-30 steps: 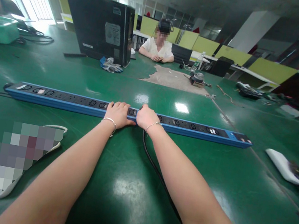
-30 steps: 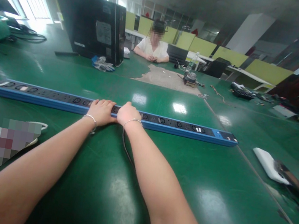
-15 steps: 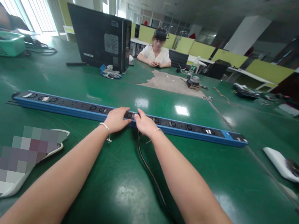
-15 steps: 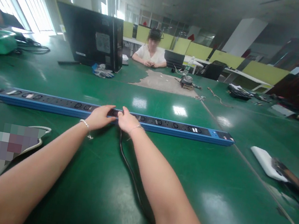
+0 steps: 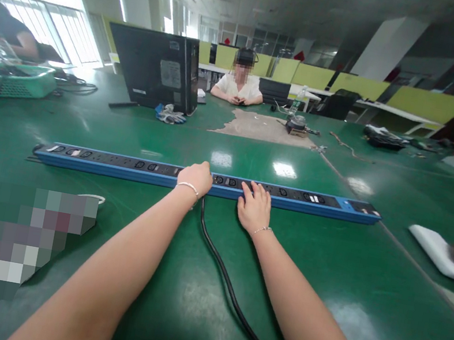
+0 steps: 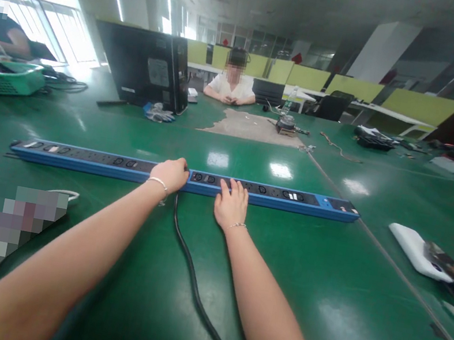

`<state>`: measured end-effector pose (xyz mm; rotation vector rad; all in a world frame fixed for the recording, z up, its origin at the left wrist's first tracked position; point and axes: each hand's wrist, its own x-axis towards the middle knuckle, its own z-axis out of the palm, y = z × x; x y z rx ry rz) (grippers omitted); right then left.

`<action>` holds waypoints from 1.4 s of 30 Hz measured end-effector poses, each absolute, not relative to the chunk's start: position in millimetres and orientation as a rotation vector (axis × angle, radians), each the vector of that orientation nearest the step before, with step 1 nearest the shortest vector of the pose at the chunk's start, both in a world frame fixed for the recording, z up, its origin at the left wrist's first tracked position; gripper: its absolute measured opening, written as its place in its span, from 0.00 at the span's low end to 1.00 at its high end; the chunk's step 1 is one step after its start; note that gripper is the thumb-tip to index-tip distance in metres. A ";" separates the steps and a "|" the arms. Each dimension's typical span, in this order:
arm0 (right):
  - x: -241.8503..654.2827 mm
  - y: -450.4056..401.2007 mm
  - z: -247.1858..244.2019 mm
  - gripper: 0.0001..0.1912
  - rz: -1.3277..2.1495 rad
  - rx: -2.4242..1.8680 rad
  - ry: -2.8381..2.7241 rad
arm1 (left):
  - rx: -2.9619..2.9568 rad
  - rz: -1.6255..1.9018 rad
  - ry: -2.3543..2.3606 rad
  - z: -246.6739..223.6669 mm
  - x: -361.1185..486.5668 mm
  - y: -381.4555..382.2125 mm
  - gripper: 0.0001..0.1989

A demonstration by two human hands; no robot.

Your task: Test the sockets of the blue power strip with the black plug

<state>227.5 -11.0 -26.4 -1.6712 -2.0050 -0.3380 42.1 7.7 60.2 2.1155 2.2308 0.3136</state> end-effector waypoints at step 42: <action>227.3 -9.7 -26.2 0.25 -0.266 -1.670 -1.988 | 2.021 0.000 2.424 65.6 -69.5 15.4 0.17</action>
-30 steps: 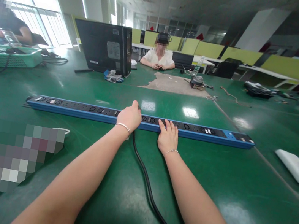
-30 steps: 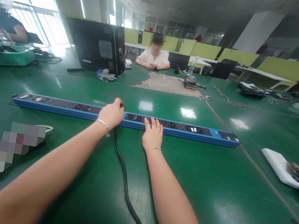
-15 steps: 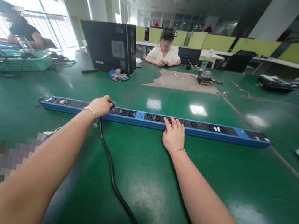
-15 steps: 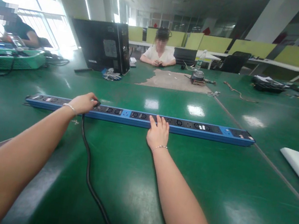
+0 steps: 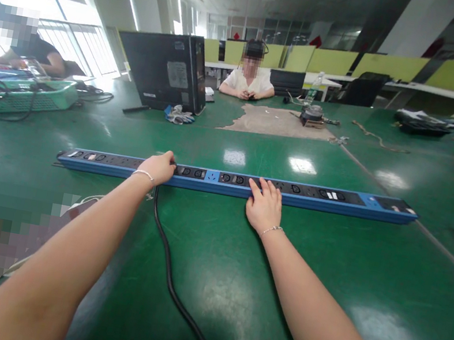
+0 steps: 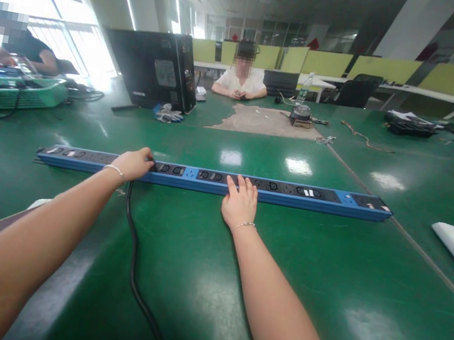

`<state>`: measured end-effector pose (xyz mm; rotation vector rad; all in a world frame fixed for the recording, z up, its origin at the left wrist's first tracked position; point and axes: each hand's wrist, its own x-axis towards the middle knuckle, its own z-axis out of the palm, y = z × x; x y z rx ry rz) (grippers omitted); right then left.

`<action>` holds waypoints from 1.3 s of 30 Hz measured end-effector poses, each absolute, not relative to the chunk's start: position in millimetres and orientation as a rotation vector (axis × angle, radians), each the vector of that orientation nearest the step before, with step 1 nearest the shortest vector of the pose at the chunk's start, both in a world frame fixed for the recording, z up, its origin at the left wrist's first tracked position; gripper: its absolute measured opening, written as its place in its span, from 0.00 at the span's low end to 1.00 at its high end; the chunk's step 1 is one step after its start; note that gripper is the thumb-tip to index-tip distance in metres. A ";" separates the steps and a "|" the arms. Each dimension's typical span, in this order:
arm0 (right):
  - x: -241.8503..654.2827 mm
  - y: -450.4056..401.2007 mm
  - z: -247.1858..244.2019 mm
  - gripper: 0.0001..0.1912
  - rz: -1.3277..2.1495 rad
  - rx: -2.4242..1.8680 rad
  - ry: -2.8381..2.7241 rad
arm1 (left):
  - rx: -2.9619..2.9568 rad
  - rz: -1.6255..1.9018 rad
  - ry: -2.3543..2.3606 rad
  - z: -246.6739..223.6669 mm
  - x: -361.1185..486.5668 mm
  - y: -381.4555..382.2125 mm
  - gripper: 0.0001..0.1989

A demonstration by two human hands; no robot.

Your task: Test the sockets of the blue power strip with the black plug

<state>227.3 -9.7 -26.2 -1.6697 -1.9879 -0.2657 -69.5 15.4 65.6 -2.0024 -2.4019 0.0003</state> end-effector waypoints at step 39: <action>226.7 -9.7 -25.1 0.24 -0.185 -1.618 -1.936 | -2.316 -0.208 -2.405 71.8 27.4 39.8 0.13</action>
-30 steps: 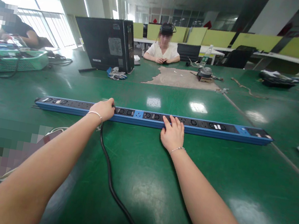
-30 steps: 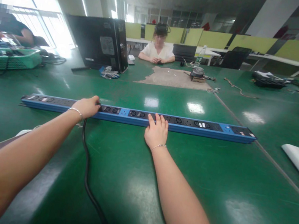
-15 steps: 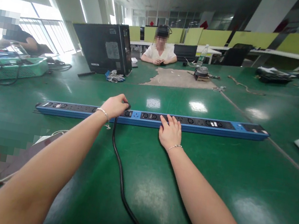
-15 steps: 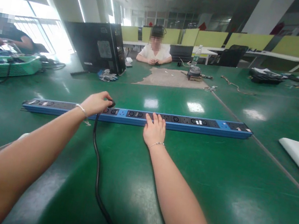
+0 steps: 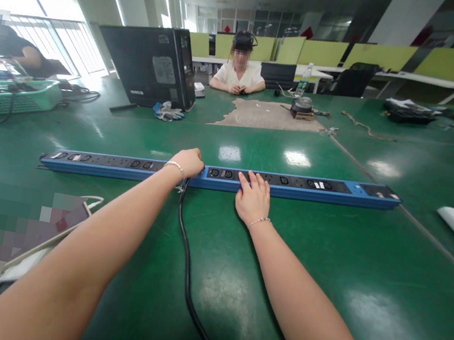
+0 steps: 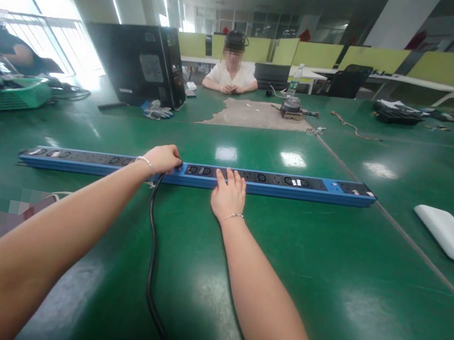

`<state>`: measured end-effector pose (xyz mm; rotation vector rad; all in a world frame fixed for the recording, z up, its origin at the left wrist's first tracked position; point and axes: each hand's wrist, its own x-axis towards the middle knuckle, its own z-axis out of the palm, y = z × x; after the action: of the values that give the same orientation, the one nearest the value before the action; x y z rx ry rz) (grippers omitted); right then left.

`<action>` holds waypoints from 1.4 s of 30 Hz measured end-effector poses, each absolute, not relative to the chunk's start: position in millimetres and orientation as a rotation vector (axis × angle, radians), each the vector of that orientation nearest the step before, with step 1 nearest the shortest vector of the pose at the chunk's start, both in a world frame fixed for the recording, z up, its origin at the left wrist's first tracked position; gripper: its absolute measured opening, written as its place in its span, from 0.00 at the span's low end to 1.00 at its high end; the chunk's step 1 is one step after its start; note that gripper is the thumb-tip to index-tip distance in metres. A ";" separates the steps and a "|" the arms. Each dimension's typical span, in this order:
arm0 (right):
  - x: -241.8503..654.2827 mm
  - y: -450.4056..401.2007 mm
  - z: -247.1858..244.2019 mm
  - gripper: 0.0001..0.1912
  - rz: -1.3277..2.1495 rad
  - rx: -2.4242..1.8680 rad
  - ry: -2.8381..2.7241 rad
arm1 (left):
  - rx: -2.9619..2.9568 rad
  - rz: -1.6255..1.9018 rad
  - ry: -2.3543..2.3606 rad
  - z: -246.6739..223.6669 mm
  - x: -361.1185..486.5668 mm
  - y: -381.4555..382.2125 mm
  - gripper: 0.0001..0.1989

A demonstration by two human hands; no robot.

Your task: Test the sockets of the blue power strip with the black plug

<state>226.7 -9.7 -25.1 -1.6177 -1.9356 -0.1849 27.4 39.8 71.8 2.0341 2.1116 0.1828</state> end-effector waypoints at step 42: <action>256.7 -9.0 -12.9 0.27 -0.126 -1.968 -1.762 | 2.079 0.090 1.898 88.4 141.9 51.5 0.10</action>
<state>256.7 -9.0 -12.9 -1.9683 -1.7621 -0.1259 141.9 51.5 88.4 2.0791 1.8983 0.0897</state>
